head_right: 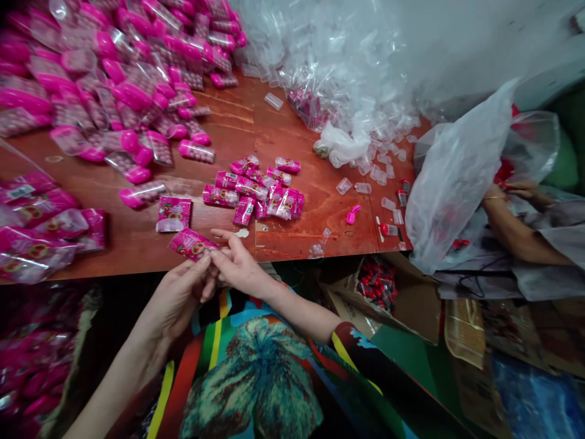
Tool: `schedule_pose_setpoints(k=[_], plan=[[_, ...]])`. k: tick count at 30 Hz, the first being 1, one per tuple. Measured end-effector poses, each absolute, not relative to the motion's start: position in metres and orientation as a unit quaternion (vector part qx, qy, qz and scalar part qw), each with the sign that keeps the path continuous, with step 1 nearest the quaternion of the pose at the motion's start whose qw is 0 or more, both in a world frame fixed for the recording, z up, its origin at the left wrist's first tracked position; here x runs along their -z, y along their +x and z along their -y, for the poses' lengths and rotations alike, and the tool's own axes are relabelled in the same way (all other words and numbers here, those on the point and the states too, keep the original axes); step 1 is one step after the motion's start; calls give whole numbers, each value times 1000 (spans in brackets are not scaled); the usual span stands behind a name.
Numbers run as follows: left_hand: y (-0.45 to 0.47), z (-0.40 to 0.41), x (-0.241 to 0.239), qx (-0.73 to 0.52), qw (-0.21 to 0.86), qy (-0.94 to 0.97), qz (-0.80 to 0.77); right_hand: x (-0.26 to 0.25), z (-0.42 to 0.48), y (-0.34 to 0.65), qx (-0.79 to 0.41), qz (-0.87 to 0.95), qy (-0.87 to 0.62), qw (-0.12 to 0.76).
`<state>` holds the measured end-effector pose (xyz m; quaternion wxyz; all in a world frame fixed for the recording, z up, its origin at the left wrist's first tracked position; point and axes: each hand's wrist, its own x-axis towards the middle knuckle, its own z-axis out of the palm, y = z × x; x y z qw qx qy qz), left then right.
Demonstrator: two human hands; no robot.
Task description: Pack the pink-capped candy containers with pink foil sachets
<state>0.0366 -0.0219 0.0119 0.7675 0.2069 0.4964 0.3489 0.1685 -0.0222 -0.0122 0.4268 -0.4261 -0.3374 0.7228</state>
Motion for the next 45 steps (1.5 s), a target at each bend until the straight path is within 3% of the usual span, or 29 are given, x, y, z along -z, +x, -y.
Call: schedule_pose_setpoints(k=[7,14,18,20,22,24,28,31,38,45], plan=[[33,13,-14,-393,765,179,-477,15,30,183,-720,426,-396,379],[45,19,-7,-401,740,211,-497,28,24,169,-691,405,-447,399],[43,15,-12,-375,697,309,-527,10,8,181,-611,433,-513,419],[34,5,-14,-397,602,413,-556,-7,-1,198,-501,493,-574,419],[22,-10,-12,-411,439,539,-590,-24,-9,215,-338,568,-653,370],[10,-27,-7,-343,284,645,-621,-36,-20,221,-226,616,-688,311],[-2,-48,6,-116,126,748,-641,-38,-56,190,-204,745,-567,287],[-2,-47,11,-72,70,760,-643,-31,-95,145,-212,805,-506,225],[-2,-30,25,-149,99,745,-642,-33,-156,79,-154,879,-451,-12],[-5,-28,43,-340,161,691,-617,-18,-155,93,-107,875,-472,-15]])
